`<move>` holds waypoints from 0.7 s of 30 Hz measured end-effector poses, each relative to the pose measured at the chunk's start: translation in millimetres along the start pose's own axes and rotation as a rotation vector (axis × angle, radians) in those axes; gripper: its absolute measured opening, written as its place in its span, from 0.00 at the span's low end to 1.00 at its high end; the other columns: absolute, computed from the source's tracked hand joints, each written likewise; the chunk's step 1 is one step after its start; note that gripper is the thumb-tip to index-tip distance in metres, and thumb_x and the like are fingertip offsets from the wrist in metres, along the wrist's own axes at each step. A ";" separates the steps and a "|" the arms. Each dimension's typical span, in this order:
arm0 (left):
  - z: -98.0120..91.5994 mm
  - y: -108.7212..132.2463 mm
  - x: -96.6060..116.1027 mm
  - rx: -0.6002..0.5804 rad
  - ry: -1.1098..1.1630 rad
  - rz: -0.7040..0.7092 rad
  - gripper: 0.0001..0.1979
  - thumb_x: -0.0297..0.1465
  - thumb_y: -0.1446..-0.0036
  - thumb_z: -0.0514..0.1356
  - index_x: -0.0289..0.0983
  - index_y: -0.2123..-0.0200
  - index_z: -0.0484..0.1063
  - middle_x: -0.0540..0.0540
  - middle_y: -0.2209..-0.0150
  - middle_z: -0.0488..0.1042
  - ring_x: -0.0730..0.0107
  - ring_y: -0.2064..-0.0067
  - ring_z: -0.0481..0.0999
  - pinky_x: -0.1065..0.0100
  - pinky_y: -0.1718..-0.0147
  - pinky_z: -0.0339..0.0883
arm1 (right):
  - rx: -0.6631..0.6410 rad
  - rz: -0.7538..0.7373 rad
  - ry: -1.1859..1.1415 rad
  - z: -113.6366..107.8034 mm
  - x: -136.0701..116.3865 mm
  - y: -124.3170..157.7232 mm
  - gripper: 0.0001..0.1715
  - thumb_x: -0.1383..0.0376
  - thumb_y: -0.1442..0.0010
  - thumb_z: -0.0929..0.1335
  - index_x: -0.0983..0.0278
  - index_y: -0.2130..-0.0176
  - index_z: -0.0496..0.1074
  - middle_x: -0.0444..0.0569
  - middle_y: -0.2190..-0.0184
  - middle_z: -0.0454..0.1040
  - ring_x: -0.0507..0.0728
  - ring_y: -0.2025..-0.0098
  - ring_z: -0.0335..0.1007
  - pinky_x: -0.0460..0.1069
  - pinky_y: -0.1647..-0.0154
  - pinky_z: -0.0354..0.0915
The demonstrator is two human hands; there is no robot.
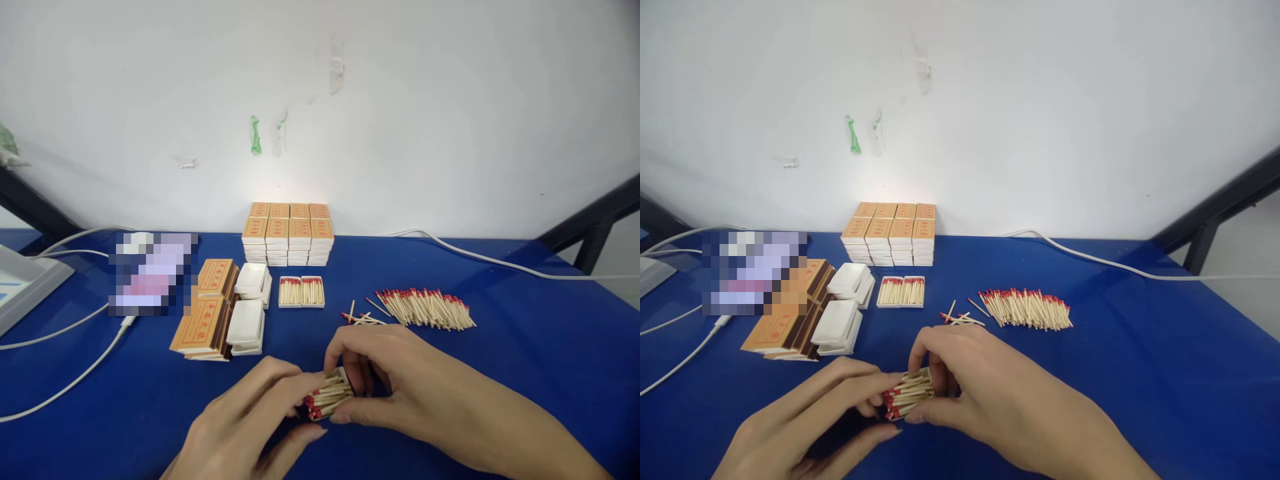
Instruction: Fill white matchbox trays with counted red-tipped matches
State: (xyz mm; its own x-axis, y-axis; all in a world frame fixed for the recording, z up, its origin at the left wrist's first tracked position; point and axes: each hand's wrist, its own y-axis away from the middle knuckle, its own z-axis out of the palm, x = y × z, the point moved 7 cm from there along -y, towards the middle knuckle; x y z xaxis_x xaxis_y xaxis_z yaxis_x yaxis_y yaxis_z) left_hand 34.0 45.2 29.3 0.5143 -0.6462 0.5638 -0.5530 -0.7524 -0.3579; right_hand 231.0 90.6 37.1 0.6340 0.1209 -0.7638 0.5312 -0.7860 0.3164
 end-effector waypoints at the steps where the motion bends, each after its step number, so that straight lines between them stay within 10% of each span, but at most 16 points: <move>1: -1.1 -0.3 -0.6 0.013 -0.008 -0.014 0.18 0.31 0.20 0.65 0.46 0.32 0.71 0.51 0.46 0.79 0.79 0.56 0.86 0.83 0.49 0.79 | 0.011 -0.018 0.020 -0.5 -3.3 -0.7 0.13 0.52 0.29 0.80 0.53 0.53 0.79 0.38 0.61 0.78 0.55 0.58 0.73 0.49 0.59 0.65; 21: 12.8 2.2 -14.8 0.023 0.104 -0.147 0.17 0.27 0.27 0.67 0.50 0.42 0.69 0.59 0.60 0.76 0.76 0.67 0.78 0.77 0.66 0.75 | 0.082 -0.194 -0.014 15.4 -11.0 -14.7 0.12 0.59 0.26 0.78 0.59 0.63 0.81 0.40 0.61 0.79 0.50 0.61 0.76 0.46 0.59 0.67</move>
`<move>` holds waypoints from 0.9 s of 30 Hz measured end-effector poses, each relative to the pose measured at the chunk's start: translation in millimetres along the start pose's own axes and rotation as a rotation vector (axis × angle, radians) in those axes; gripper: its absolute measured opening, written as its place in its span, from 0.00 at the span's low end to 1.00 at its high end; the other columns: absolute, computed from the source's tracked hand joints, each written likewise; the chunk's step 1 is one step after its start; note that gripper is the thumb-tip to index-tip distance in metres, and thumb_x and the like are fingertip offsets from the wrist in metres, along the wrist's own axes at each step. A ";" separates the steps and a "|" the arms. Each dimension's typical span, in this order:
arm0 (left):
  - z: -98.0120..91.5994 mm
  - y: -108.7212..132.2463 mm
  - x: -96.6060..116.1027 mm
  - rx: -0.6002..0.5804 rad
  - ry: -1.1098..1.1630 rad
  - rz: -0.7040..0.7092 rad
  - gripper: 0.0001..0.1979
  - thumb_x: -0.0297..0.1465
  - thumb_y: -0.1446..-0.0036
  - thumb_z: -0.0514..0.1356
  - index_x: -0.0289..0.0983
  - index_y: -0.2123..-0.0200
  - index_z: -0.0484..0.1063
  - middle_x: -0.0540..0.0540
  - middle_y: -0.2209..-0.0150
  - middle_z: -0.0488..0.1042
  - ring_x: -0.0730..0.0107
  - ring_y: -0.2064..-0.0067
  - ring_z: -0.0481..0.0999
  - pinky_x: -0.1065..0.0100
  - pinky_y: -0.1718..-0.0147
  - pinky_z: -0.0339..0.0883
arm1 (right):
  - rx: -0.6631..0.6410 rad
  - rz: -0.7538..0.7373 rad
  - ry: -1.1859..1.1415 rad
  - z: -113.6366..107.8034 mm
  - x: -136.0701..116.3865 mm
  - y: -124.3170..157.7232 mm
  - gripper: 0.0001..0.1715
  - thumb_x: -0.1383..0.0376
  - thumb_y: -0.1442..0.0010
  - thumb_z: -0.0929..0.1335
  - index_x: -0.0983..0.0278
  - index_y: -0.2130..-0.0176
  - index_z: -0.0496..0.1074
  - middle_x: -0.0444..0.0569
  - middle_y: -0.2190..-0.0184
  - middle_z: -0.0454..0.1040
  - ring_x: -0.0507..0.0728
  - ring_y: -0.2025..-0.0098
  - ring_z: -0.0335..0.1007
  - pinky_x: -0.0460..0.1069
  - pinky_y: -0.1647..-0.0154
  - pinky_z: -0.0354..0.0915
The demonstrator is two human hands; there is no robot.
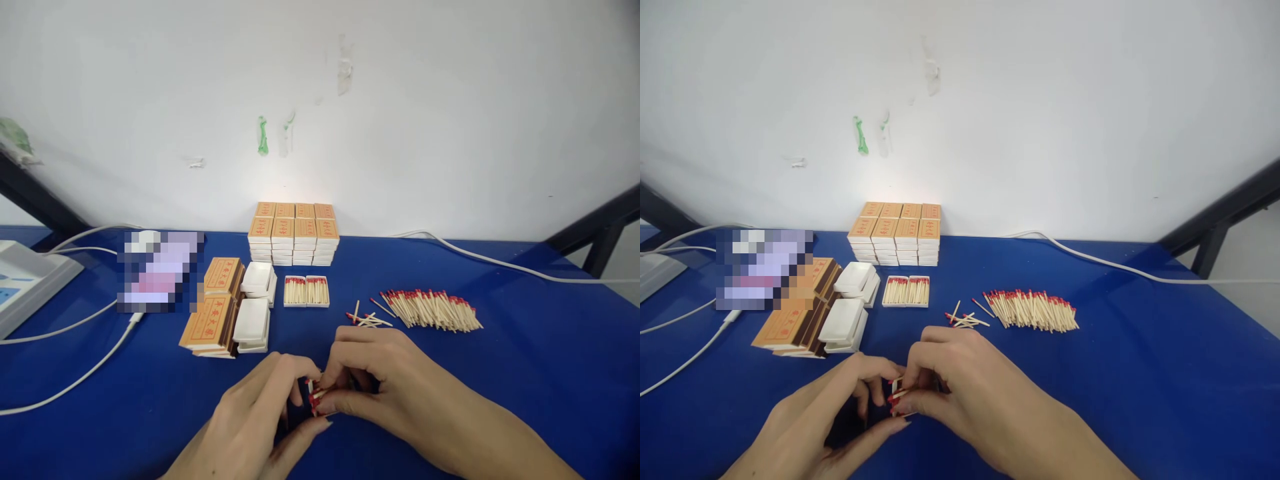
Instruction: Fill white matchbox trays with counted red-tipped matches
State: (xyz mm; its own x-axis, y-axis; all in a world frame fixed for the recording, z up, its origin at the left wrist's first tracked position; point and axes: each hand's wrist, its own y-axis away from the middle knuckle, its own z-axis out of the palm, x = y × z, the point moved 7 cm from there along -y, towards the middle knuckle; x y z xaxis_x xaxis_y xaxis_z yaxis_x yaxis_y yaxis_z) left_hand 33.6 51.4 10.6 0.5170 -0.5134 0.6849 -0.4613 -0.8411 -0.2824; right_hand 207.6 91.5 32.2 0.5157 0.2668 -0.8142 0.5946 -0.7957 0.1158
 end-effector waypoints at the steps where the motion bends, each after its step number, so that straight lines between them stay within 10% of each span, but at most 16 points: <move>1: 0.2 0.1 0.0 0.003 0.003 -0.001 0.17 0.27 0.27 0.66 0.51 0.42 0.69 0.59 0.60 0.77 0.76 0.67 0.79 0.77 0.66 0.75 | 0.002 0.004 0.000 0.2 1.2 0.3 0.13 0.57 0.25 0.78 0.59 0.63 0.81 0.40 0.61 0.79 0.50 0.61 0.76 0.46 0.59 0.67; 13: -8.0 2.7 9.7 0.098 -0.081 0.050 0.16 0.29 0.21 0.63 0.48 0.36 0.70 0.55 0.55 0.82 0.76 0.59 0.85 0.79 0.55 0.81 | 0.056 0.129 -0.007 -19.2 4.3 5.3 0.13 0.48 0.29 0.79 0.52 0.57 0.85 0.39 0.65 0.77 0.52 0.64 0.71 0.49 0.63 0.64; 19: -10.0 3.3 14.9 0.134 -0.207 0.153 0.23 0.30 0.18 0.57 0.41 0.25 0.64 0.46 0.36 0.83 0.73 0.39 0.87 0.76 0.36 0.77 | -0.003 0.277 0.059 -13.1 22.5 15.1 0.34 0.44 0.41 0.85 0.51 0.42 0.78 0.40 0.61 0.80 0.57 0.58 0.75 0.51 0.62 0.67; 27: 3.0 12.6 13.7 0.051 -0.118 0.028 0.52 0.26 0.32 0.65 0.57 0.15 0.44 0.45 0.22 0.70 0.48 0.28 0.79 0.51 0.35 0.81 | 0.014 0.293 0.043 -2.4 14.3 13.9 0.16 0.57 0.37 0.82 0.54 0.55 0.78 0.39 0.64 0.80 0.56 0.62 0.74 0.50 0.65 0.65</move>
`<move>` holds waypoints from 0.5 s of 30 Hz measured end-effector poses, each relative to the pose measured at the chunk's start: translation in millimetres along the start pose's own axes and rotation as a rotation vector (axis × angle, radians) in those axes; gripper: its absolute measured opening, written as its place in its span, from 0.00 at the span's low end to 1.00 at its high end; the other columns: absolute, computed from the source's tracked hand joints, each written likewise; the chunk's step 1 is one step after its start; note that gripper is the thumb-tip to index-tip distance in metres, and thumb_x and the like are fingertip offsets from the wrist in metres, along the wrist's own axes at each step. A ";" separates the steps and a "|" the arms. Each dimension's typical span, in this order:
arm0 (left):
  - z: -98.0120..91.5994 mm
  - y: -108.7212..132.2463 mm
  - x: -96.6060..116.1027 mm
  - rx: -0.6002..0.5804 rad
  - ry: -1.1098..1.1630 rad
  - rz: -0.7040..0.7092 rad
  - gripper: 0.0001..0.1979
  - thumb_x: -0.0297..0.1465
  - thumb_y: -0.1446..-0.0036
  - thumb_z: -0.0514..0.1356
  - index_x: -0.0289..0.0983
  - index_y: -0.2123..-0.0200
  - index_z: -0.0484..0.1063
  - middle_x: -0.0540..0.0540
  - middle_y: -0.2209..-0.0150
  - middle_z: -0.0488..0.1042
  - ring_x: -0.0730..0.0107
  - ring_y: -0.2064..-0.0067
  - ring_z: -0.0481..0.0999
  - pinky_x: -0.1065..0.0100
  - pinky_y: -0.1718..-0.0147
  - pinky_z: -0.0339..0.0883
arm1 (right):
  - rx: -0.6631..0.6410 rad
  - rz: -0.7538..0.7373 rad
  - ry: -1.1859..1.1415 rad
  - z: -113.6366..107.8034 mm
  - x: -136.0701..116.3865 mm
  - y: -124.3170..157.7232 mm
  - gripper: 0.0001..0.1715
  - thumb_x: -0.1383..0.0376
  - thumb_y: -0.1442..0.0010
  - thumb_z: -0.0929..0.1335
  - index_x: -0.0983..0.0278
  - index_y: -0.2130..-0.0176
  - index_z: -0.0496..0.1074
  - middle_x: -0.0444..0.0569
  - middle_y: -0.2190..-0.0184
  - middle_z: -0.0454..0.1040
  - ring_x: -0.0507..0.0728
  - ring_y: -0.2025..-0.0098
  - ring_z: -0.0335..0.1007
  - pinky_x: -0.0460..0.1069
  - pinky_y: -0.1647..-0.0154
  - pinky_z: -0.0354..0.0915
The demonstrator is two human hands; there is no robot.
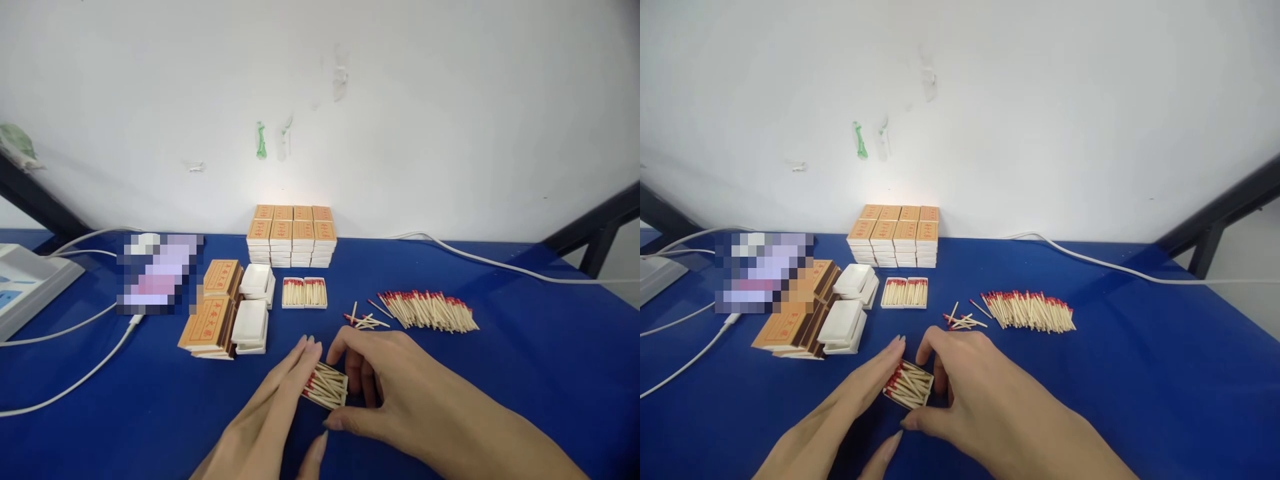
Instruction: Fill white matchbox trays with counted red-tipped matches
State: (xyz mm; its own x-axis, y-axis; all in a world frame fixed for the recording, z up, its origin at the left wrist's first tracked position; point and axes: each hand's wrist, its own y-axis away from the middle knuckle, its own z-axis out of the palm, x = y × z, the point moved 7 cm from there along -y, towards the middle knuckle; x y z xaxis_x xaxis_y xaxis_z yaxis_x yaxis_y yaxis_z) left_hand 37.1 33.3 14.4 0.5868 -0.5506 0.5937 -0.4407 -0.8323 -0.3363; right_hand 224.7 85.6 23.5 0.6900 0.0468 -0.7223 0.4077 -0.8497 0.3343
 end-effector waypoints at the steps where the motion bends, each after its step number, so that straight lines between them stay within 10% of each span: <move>1: 0.5 0.4 0.7 0.013 0.020 -0.022 0.53 0.26 0.32 0.66 0.59 0.15 0.43 0.46 0.23 0.71 0.47 0.29 0.80 0.49 0.36 0.82 | 0.002 -0.002 0.003 -0.7 -1.9 0.1 0.15 0.57 0.37 0.82 0.54 0.55 0.78 0.39 0.64 0.80 0.56 0.62 0.75 0.50 0.65 0.65; 15: 14.8 -11.0 -23.8 0.089 0.072 -0.146 0.30 0.28 0.19 0.61 0.53 0.21 0.63 0.43 0.32 0.81 0.48 0.32 0.83 0.44 0.40 0.87 | 0.067 -0.023 0.043 1.4 5.4 -1.1 0.11 0.58 0.33 0.79 0.55 0.56 0.76 0.41 0.62 0.81 0.57 0.61 0.77 0.51 0.64 0.66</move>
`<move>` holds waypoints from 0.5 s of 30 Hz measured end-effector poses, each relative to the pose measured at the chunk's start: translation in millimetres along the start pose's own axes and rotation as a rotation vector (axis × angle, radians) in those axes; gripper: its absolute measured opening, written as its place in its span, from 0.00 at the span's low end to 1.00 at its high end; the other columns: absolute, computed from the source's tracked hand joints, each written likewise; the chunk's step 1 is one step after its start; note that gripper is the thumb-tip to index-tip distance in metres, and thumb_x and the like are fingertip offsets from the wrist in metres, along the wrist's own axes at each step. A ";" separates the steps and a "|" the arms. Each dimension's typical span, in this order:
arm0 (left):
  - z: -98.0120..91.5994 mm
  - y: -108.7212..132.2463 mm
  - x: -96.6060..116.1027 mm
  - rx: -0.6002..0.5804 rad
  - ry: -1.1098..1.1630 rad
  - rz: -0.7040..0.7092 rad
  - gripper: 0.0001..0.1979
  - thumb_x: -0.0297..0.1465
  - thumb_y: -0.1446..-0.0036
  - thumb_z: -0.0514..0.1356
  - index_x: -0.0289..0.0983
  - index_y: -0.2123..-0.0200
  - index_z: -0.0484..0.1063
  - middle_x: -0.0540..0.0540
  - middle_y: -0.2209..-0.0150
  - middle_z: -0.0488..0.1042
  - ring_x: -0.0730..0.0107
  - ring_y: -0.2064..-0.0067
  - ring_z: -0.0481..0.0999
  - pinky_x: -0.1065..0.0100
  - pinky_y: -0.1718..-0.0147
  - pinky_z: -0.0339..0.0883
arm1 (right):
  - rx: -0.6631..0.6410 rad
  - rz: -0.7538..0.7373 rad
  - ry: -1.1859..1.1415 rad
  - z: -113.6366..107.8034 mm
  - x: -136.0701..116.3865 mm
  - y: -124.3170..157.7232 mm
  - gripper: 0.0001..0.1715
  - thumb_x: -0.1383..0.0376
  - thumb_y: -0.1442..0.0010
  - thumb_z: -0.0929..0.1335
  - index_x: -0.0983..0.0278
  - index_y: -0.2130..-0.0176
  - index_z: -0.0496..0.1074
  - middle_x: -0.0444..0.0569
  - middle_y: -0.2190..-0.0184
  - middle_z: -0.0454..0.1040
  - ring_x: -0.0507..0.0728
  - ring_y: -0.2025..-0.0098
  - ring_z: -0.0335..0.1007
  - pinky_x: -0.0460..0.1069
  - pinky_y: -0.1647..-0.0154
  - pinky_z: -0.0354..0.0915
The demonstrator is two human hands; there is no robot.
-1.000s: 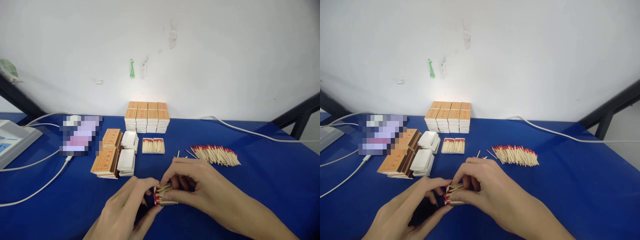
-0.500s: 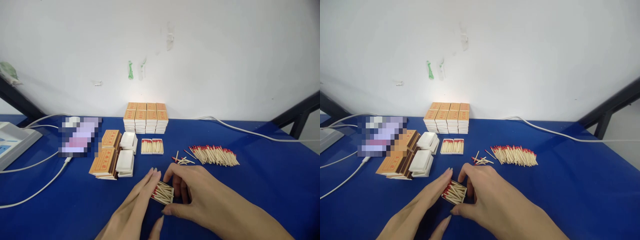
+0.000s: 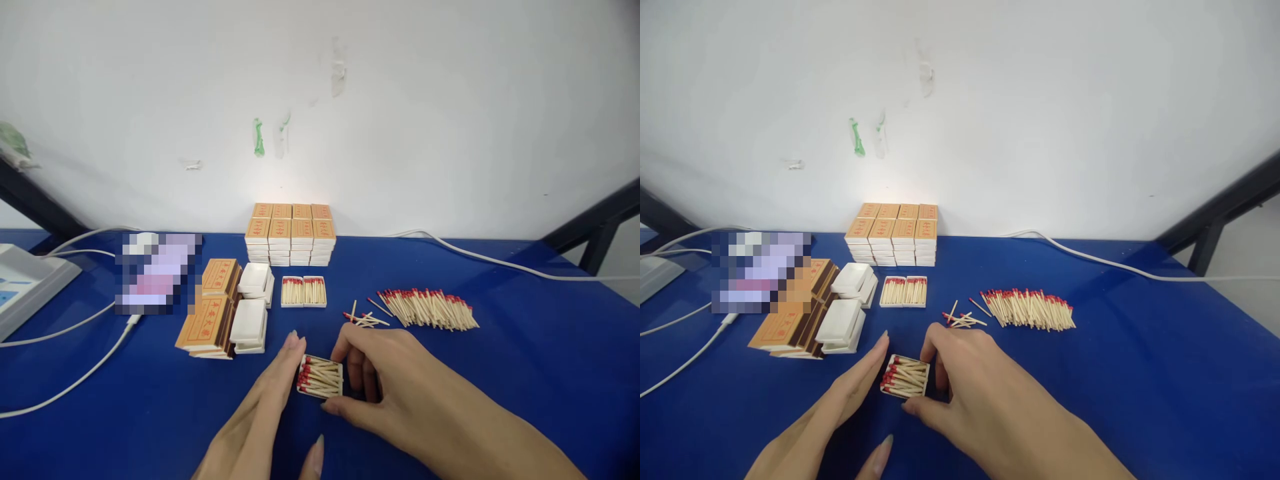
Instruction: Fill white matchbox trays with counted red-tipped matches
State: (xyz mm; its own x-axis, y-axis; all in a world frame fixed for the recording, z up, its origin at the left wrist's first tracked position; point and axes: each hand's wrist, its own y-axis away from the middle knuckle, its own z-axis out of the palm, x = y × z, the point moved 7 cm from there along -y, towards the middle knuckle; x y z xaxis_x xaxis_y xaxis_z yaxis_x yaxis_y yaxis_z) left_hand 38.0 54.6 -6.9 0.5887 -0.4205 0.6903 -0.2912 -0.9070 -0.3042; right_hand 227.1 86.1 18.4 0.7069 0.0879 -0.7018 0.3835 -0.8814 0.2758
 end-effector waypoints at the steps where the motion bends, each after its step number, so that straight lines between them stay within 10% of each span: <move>1: 2.4 -0.5 -2.8 -0.002 0.001 -0.003 0.30 0.28 0.18 0.60 0.54 0.20 0.62 0.44 0.32 0.82 0.50 0.32 0.83 0.46 0.40 0.87 | 0.009 0.005 0.009 0.3 -1.2 -0.7 0.12 0.58 0.33 0.79 0.56 0.58 0.76 0.42 0.63 0.81 0.57 0.61 0.76 0.51 0.65 0.65; 15: 12.5 -6.6 -6.2 -0.012 -0.030 0.005 0.32 0.27 0.19 0.61 0.60 0.21 0.62 0.51 0.36 0.85 0.55 0.37 0.86 0.56 0.47 0.91 | 0.026 0.046 0.038 1.2 -10.5 -4.0 0.15 0.61 0.34 0.79 0.57 0.62 0.70 0.44 0.67 0.81 0.57 0.66 0.74 0.51 0.70 0.59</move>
State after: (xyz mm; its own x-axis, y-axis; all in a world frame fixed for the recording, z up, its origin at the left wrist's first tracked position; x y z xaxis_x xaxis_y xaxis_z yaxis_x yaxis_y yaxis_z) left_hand 45.7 62.9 -17.4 0.6094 -0.4257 0.6689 -0.3030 -0.9046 -0.2998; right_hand 217.5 88.1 23.8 0.7458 0.0638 -0.6631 0.3348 -0.8965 0.2903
